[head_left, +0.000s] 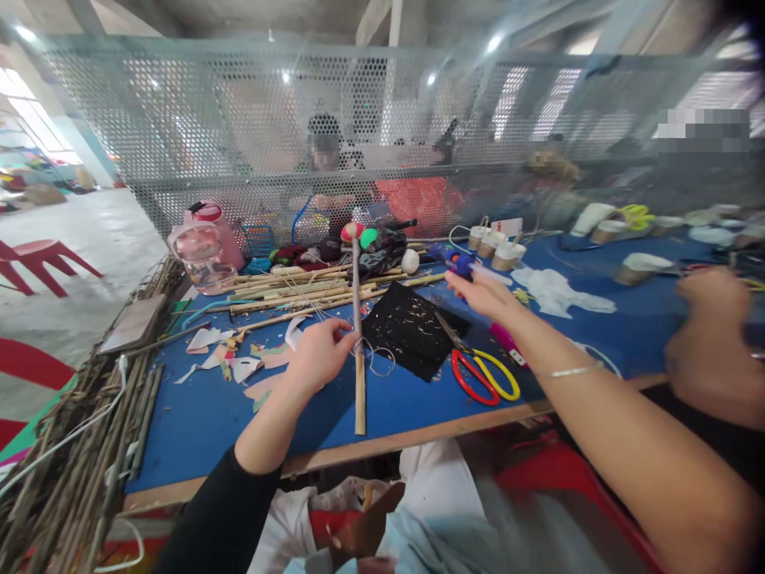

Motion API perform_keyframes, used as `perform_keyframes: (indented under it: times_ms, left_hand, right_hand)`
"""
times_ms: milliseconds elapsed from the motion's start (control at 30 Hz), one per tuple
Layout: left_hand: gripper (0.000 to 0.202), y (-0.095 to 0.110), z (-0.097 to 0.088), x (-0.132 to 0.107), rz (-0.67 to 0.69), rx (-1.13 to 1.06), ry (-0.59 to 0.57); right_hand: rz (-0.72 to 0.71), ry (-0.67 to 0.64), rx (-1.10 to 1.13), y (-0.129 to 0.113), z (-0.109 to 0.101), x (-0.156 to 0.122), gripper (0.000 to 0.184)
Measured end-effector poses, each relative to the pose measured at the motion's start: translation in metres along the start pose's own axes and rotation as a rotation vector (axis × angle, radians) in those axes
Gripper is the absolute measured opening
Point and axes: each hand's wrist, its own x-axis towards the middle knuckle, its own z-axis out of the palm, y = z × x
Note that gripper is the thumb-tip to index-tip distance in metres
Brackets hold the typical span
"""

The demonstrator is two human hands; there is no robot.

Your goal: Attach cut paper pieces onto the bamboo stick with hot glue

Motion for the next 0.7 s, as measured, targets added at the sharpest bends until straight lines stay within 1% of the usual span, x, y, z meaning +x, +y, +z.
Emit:
perform_keyframes:
  times_ms: [67, 100, 133, 200, 233, 267, 300, 367, 433, 500, 567, 633, 700]
  left_hand:
    - [0.026, 0.003, -0.005, 0.013, 0.019, 0.045, 0.013]
    - [0.027, 0.002, -0.007, 0.016, 0.008, 0.046, -0.044]
    - [0.03, -0.001, -0.009, 0.018, -0.013, 0.02, -0.143]
    - [0.036, -0.009, -0.007, 0.018, -0.077, -0.098, -0.363]
    - [0.038, -0.014, -0.005, 0.017, -0.111, -0.172, -0.443]
    - [0.038, -0.018, -0.001, 0.015, -0.144, -0.24, -0.481]
    - [0.037, -0.022, 0.004, 0.013, -0.174, -0.296, -0.483]
    - [0.038, -0.027, 0.017, 0.008, -0.212, -0.359, -0.445]
    - [0.043, -0.031, 0.029, 0.005, -0.21, -0.354, -0.402]
    - [0.043, -0.031, 0.038, 0.003, -0.187, -0.315, -0.368]
    - [0.038, -0.03, 0.041, 0.002, -0.193, -0.362, -0.358]
    - [0.034, -0.028, 0.037, 0.003, -0.221, -0.542, -0.391]
    - [0.033, -0.028, 0.029, 0.006, -0.23, -0.756, -0.445]
  right_hand:
    - [0.021, -0.147, 0.082, -0.016, -0.005, -0.035, 0.04]
    - [0.02, -0.201, 0.121, -0.023, -0.007, -0.054, 0.041]
    - [0.025, -0.229, 0.151, -0.03, -0.009, -0.074, 0.04]
    - [0.009, -0.293, 0.16, -0.042, -0.011, -0.112, 0.037]
    - [-0.004, -0.326, 0.155, -0.048, -0.01, -0.13, 0.035]
    - [-0.028, -0.375, 0.167, -0.054, -0.009, -0.145, 0.034]
    - [-0.061, -0.425, 0.212, -0.059, -0.007, -0.158, 0.035]
    - [-0.106, -0.506, 0.286, -0.068, -0.002, -0.178, 0.037]
    - [-0.119, -0.524, 0.297, -0.073, 0.003, -0.19, 0.038]
    - [-0.114, -0.508, 0.277, -0.075, 0.005, -0.198, 0.038]
    - [-0.101, -0.494, 0.274, -0.075, 0.003, -0.203, 0.038]
    - [-0.08, -0.462, 0.286, -0.075, -0.002, -0.206, 0.037]
    - [-0.075, -0.41, 0.307, -0.078, -0.008, -0.207, 0.035]
